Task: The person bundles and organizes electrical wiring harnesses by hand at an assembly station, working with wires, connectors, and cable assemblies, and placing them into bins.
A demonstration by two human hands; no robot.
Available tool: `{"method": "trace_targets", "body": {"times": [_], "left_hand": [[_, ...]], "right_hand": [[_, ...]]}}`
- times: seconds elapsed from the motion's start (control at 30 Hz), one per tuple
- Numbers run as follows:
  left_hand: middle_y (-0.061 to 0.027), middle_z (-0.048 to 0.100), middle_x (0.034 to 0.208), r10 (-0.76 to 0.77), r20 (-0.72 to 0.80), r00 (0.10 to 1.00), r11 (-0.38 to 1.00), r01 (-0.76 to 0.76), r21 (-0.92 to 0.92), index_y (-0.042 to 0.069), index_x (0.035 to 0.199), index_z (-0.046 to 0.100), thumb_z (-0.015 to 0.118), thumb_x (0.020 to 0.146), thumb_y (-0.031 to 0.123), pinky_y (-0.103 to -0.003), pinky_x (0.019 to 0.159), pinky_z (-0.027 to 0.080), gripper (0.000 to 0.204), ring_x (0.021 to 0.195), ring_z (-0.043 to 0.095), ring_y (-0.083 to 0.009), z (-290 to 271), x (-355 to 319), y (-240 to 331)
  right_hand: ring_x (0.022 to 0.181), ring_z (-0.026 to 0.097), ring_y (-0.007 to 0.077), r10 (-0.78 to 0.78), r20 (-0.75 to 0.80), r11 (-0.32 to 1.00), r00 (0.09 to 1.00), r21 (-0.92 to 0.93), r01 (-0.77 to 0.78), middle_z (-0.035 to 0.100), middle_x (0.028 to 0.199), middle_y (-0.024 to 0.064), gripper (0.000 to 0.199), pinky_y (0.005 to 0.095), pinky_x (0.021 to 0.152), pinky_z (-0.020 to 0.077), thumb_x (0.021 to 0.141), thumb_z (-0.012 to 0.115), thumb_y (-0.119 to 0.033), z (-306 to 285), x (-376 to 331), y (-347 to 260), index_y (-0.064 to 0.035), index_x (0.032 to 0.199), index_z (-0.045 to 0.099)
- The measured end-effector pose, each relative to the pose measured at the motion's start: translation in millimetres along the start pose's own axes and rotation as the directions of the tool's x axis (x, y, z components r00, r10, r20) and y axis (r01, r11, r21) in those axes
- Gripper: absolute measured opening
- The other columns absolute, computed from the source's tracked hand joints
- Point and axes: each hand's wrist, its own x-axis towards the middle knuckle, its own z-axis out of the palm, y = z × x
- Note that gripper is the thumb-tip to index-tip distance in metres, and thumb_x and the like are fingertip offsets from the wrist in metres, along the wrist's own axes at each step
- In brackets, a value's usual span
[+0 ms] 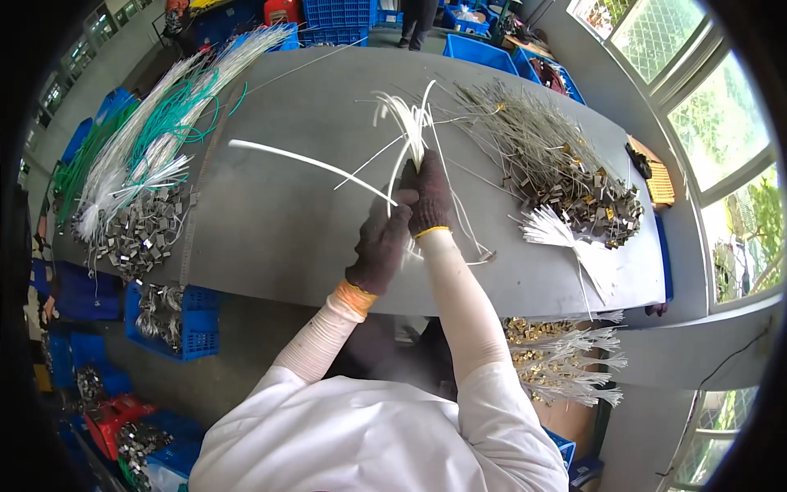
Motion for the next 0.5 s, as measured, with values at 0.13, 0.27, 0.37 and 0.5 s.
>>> {"method": "trace_targets", "body": {"times": [0.13,0.27,0.37,0.5], "left_hand": [[-0.0144,0.067,0.111,-0.065,-0.239,0.969,0.956,-0.008,-0.292,0.004,0.119,0.066,0.062,0.103,0.019,-0.041,0.091,0.053,0.022,0.103,0.065,-0.0271,-33.0,2.7,-1.0],[-0.0036,0.062,0.082,-0.468,-0.320,0.823,0.435,-0.100,-0.895,0.008,0.101,0.065,0.068,0.100,0.015,-0.037,0.074,0.059,0.007,0.074,0.062,-0.0161,-127.7,16.6,5.6],[-0.0031,0.062,0.075,-0.484,-0.399,0.779,0.495,-0.132,-0.859,0.009,0.099,0.066,0.075,0.095,0.015,-0.035,0.070,0.058,0.011,0.068,0.062,-0.0166,-176.1,20.2,12.3],[-0.0107,0.073,0.101,-0.330,-0.001,0.944,0.387,0.134,-0.912,0.005,0.116,0.068,0.078,0.094,0.018,-0.040,0.085,0.060,0.028,0.096,0.072,-0.0267,-140.7,20.8,-4.2]], "right_hand": [[0.085,0.069,0.0389,-0.002,0.038,0.999,0.999,-0.052,0.004,0.070,0.094,0.0218,0.022,0.0499,0.074,0.0535,0.101,0.062,-0.025,13.6,-19.5,-14.7,-0.0056,0.111,0.060],[0.078,0.070,0.0268,0.006,-0.111,0.991,0.994,0.137,0.009,0.069,0.088,0.0148,0.024,0.0414,0.070,0.0542,0.102,0.060,-0.025,-18.2,-14.7,-34.3,-0.0053,0.115,0.063],[0.073,0.068,0.0239,-0.274,-0.120,0.961,0.954,-0.059,0.269,0.070,0.084,0.0126,0.021,0.0384,0.069,0.0533,0.101,0.067,-0.021,-41.8,-13.9,-56.8,-0.0053,0.115,0.067],[0.091,0.069,0.0448,-0.479,0.187,0.842,0.857,-0.177,0.510,0.072,0.099,0.0218,0.030,0.0466,0.080,0.0550,0.099,0.071,-0.024,-4.7,-57.3,-81.6,-0.0033,0.119,0.066]]}}
